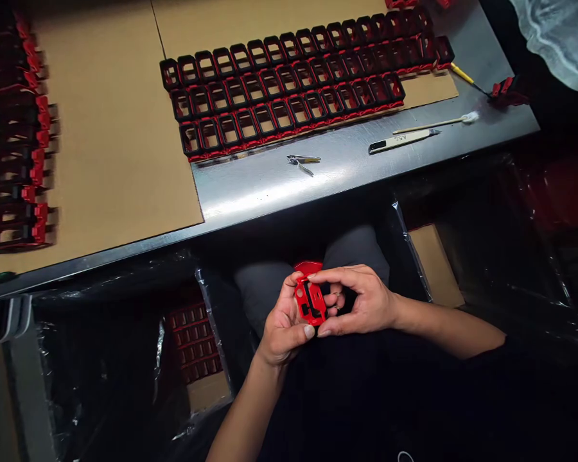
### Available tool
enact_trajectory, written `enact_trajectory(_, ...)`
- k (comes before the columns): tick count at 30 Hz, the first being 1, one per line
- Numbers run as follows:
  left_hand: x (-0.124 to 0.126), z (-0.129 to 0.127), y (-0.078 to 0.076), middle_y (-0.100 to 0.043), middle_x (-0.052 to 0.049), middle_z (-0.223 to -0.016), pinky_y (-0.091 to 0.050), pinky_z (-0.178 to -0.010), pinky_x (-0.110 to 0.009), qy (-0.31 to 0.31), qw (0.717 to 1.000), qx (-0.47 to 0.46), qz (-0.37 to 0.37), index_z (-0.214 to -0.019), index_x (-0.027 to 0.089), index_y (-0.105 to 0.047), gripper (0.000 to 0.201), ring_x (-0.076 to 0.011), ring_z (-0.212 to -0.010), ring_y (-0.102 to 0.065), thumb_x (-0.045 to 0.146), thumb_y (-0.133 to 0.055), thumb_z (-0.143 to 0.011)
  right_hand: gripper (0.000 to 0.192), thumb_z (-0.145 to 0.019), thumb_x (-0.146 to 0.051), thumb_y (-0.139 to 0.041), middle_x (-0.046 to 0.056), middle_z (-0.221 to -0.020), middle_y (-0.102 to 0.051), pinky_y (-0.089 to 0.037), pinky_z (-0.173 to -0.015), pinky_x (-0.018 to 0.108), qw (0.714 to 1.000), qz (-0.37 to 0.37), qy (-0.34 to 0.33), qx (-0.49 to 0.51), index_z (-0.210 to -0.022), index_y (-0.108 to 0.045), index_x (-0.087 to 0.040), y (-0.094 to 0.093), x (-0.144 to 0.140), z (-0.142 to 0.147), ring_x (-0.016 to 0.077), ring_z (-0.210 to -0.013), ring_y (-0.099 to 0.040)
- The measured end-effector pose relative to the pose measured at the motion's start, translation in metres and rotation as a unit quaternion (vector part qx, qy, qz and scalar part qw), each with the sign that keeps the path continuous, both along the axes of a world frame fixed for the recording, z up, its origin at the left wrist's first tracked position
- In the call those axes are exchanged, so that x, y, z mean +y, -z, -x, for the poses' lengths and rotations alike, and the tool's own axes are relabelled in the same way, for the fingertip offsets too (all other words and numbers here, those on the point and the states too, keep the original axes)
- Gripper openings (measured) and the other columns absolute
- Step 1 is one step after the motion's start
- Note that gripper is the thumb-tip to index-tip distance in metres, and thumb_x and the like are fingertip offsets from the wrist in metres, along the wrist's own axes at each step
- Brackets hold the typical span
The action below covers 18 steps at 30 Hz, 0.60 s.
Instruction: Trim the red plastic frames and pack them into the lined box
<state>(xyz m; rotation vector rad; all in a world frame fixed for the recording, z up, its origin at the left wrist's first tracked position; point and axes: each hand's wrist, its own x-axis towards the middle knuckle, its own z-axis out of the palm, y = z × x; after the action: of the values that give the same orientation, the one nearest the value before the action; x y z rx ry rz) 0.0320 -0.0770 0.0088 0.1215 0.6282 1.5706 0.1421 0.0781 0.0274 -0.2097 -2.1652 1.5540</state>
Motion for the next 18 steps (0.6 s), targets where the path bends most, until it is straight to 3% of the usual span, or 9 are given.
enact_trajectory(11,-0.001,-0.002,0.003,-0.071,-0.002,-0.104,-0.054,-0.097,-0.050,0.008,0.996,0.069,0.057,-0.128,0.037,-0.039,0.075,-0.0284,-0.108,-0.070,0.038,-0.085,-0.069,0.065,-0.068,-0.046,-0.087,-0.002,-0.073,-0.068,-0.054,-0.054,0.019,0.997,0.052,-0.001,-0.052,-0.123,-0.064,-0.020,0.002,-0.002,-0.002,0.0078,-0.051,-0.057)
enact_trajectory(14,0.002,-0.002,0.000,-0.066,-0.005,-0.120,-0.056,-0.095,-0.048,-0.011,0.993,0.103,0.053,-0.128,0.037,-0.039,0.072,-0.0285,-0.110,-0.069,0.040,-0.084,-0.071,0.065,-0.068,-0.041,-0.088,-0.001,-0.079,-0.068,-0.054,-0.056,0.018,0.994,0.084,-0.010,-0.063,-0.124,-0.064,-0.019,0.005,0.001,-0.004,0.0066,-0.055,-0.058)
enact_trajectory(18,0.007,-0.004,-0.006,-0.043,-0.008,-0.152,-0.057,-0.094,-0.045,-0.063,0.984,0.165,0.032,-0.126,0.037,-0.044,0.065,-0.0240,-0.109,-0.069,0.032,-0.083,-0.074,0.064,-0.071,-0.037,-0.086,-0.003,-0.075,-0.066,-0.056,-0.064,0.020,0.983,0.161,-0.054,-0.074,-0.128,-0.062,-0.019,0.013,0.006,-0.009,0.0080,-0.061,-0.061)
